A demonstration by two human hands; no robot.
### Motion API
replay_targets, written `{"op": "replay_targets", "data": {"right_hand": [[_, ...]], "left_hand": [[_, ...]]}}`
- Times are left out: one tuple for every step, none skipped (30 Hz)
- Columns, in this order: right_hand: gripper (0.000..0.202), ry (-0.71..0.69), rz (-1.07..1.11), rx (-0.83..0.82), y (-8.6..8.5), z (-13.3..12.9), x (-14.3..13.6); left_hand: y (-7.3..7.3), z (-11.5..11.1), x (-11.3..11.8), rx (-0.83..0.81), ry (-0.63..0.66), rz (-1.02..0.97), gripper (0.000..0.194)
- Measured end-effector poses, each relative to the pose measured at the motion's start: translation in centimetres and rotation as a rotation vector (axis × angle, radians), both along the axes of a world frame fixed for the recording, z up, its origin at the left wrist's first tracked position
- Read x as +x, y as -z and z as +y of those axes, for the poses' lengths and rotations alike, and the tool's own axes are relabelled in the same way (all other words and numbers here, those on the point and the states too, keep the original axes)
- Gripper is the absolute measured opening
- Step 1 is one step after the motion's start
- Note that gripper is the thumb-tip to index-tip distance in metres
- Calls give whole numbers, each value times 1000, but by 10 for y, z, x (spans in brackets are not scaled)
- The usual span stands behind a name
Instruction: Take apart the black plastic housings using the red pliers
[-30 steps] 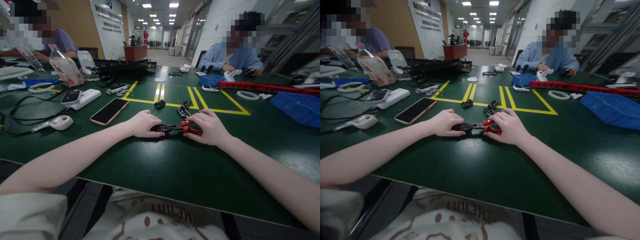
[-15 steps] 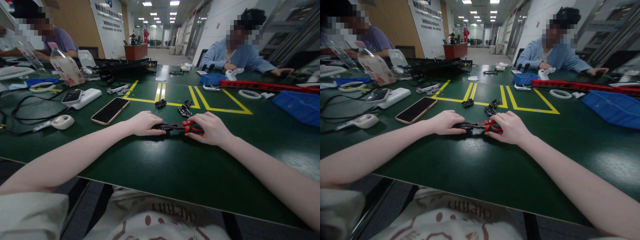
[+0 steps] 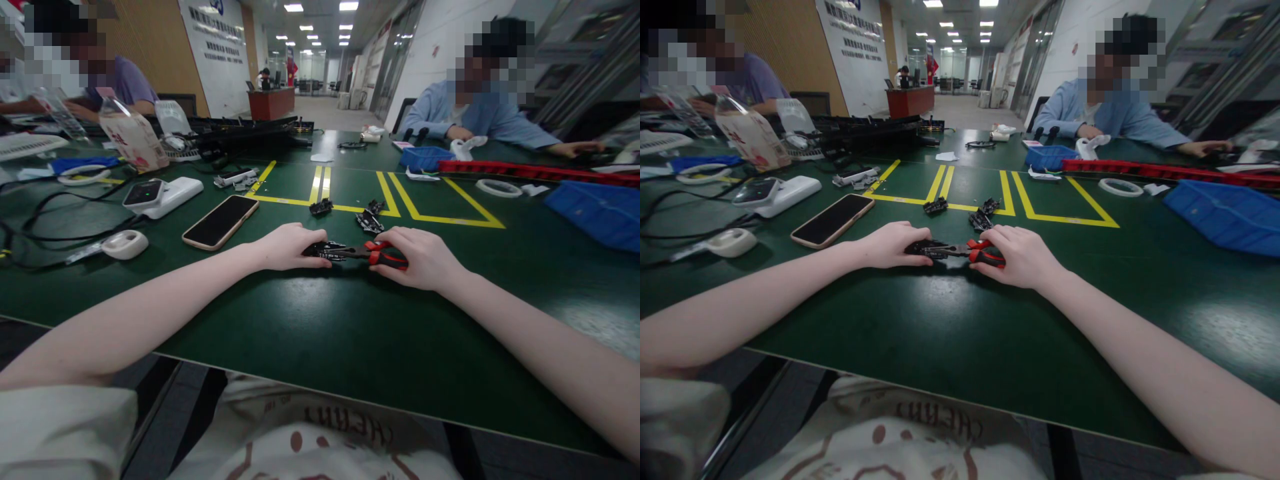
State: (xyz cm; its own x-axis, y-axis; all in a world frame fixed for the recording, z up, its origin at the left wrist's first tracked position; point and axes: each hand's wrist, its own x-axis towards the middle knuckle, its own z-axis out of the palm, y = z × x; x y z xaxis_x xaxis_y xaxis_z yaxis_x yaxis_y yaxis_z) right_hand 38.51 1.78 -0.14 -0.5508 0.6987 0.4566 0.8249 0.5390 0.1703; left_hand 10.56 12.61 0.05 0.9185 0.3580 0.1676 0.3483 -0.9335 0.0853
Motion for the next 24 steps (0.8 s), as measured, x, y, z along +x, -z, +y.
{"op": "replay_targets", "data": {"right_hand": [[43,0,3,-8,0,-1,0],[42,0,6,-15,-1,-1,0],[42,0,9,-20,-1,-1,0],[42,1,12,-24,-1,-1,0],[42,2,17,-25,0,-1,0],[42,3,22,-25,1,0,0],[42,4,28,-24,2,0,0],[43,5,35,-22,3,1,1],[43,6,41,-20,4,1,1],[43,7,47,-18,4,2,2],[43,8,51,-18,5,2,2],[43,8,52,-21,5,2,3],[42,9,52,-24,5,2,3],[42,10,50,-29,5,2,3],[42,12,48,-34,4,2,3],[42,14,46,-40,4,2,3],[42,19,46,-44,4,2,3],[43,24,46,-47,5,2,3],[43,29,47,-50,5,2,3],[44,34,48,-54,5,2,3],[44,38,50,-55,5,2,3],[44,41,50,-58,5,2,3],[44,42,50,-63,5,2,3],[44,42,47,-69,4,1,2]], "left_hand": [[0,0,0,-7,-5,-3,47],[1,-1,0,-14,-7,-4,47],[1,-1,0,-19,-7,-4,46],[1,-1,0,-24,-6,-3,45],[0,-1,0,-27,-5,-1,44],[0,-1,0,-29,-4,2,43],[0,-1,0,-31,-4,5,43],[-1,-1,0,-33,-3,7,42],[-1,-1,0,-35,-2,9,42],[-1,-1,0,-36,-1,11,42],[-2,-1,0,-37,-1,13,42],[-2,-1,1,-38,0,13,43],[-2,-1,1,-38,0,14,43],[-2,0,1,-38,0,13,43],[-2,0,1,-39,0,12,43],[-1,0,1,-40,-1,11,44],[-1,0,1,-42,-4,8,44],[0,0,1,-45,-8,6,45],[0,0,1,-47,-13,3,45],[0,1,1,-49,-16,1,46],[1,1,1,-51,-18,-1,46],[1,1,1,-52,-18,-2,45],[1,1,1,-52,-16,-2,45],[1,1,1,-52,-11,-1,45]]}}
